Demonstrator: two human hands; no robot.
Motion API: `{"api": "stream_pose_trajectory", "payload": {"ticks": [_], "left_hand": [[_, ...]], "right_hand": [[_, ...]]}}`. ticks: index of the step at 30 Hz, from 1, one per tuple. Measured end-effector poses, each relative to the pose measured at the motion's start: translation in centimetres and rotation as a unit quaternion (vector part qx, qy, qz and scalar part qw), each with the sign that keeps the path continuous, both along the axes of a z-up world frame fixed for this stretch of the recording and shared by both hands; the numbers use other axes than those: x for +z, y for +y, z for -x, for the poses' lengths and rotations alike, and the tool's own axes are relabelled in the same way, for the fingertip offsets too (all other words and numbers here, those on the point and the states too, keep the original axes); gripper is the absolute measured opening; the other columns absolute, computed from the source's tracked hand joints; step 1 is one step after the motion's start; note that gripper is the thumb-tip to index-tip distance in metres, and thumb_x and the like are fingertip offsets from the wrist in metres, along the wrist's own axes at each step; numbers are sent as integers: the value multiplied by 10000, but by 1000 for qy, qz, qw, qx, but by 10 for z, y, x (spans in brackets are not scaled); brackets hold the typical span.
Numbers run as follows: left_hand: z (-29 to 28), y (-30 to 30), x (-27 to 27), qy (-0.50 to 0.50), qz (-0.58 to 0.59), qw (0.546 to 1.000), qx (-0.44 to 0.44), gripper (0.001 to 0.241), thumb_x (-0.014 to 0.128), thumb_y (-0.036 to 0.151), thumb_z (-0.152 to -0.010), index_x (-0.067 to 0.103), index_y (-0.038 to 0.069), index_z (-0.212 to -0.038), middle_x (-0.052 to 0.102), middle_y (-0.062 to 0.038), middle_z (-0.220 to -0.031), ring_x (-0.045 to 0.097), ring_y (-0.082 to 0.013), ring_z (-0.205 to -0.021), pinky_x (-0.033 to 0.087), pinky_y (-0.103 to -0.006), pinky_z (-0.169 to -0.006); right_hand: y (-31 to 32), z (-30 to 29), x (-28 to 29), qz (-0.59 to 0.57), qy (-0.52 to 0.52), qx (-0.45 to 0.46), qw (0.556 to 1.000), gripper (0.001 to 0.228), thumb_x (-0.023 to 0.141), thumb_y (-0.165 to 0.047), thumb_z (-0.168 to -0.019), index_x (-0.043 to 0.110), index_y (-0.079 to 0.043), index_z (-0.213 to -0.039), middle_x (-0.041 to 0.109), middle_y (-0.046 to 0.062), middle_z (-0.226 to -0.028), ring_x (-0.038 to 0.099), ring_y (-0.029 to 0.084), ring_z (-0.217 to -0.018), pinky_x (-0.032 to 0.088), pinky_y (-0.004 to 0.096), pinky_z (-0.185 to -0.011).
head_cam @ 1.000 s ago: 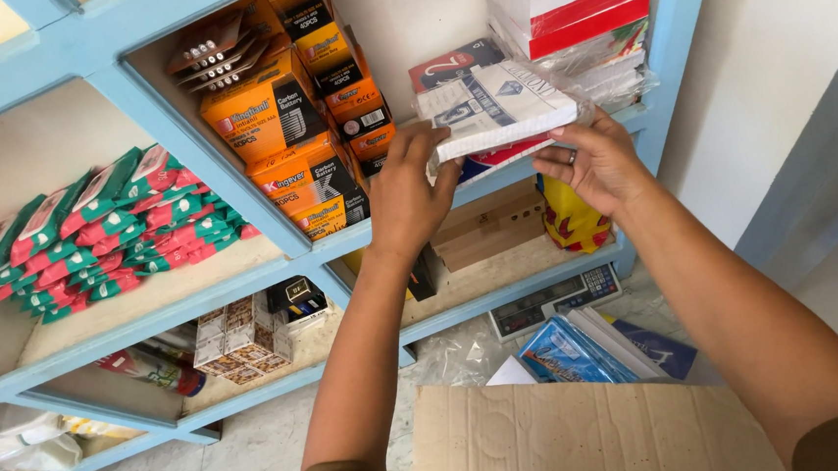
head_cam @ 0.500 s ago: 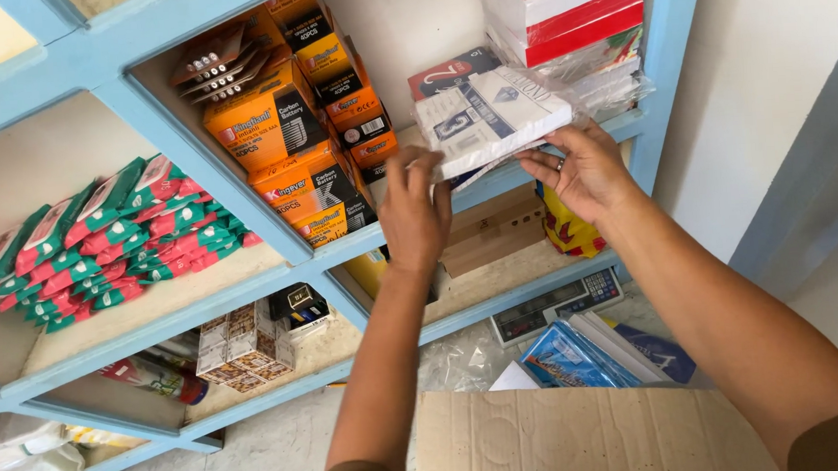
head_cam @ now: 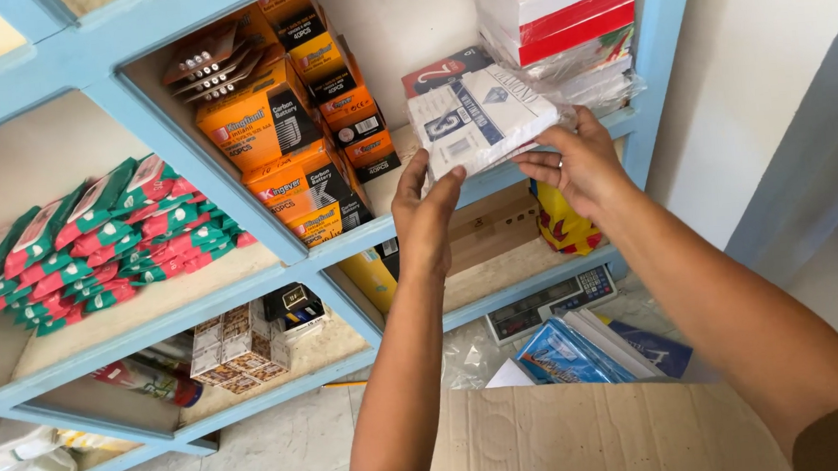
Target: Stocking shelves with writing pads and various paper products from a cardboard box.
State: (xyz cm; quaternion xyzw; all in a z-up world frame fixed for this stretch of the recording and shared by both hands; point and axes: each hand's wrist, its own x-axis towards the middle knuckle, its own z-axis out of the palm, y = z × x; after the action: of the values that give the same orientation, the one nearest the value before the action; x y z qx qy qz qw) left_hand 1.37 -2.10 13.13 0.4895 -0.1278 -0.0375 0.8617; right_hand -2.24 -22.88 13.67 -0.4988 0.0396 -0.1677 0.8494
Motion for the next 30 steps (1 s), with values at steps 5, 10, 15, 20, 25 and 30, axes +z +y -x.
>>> {"api": "stream_pose_trajectory", "payload": {"ticks": [5, 10, 15, 20, 25, 30], "left_hand": [[-19, -1, -8, -92, -147, 980, 102, 704, 792, 112, -860, 477, -99, -1453, 542, -262, -1484, 584, -287, -1318, 525, -363, -1058], [-17, 1, -1, -119, -199, 961, 152, 643, 798, 159, -859, 556, -71, -1408, 637, -246, -1385, 645, -275, -1247, 515, -344, -1033], [-20, 1, 0, -129, -233, 948, 171, 620, 815, 206, -854, 601, -53, -1375, 705, -232, -1281, 701, -248, -1142, 555, -330, -957], [-26, 3, -2, -136, -254, 938, 194, 643, 834, 262, -840, 626, -54, -1359, 752, -231, -1204, 739, -222, -985, 580, -305, -867], [-28, 4, -5, -97, -194, 958, 186, 649, 840, 234, -829, 615, -87, -1346, 729, -233, -1194, 734, -210, -981, 604, -316, -854], [-37, 0, -20, 3, -48, 991, 128, 656, 812, 163, -852, 512, -92, -1377, 688, -226, -1090, 743, -220, -944, 644, -319, -862]], "right_hand": [[-4, -5, 2, 65, 41, -17, 997, 311, 655, -115, -949, 522, -67, -1225, 728, 131, -1122, 767, 236, -887, 648, 314, -707], [-11, -4, 8, 97, 67, -8, 993, 228, 637, -99, -947, 588, -19, -1155, 742, 171, -1092, 784, 257, -866, 654, 329, -716], [-27, -15, -3, 63, 91, 16, 994, 230, 541, -153, -972, 573, 19, -1122, 698, 205, -1096, 794, 311, -907, 673, 368, -752], [-8, 2, 19, -5, 125, 10, 992, 394, 480, -341, -1024, 512, -2, -1220, 647, 223, -1087, 762, 330, -945, 657, 375, -754], [-10, -13, 0, 58, 94, -2, 994, 422, 641, -306, -994, 543, -17, -1286, 670, 184, -1058, 766, 295, -927, 656, 357, -718], [-1, -9, 0, 80, 98, -15, 992, 461, 690, -305, -966, 596, -40, -1331, 672, 129, -1061, 778, 276, -919, 654, 335, -666]]}}
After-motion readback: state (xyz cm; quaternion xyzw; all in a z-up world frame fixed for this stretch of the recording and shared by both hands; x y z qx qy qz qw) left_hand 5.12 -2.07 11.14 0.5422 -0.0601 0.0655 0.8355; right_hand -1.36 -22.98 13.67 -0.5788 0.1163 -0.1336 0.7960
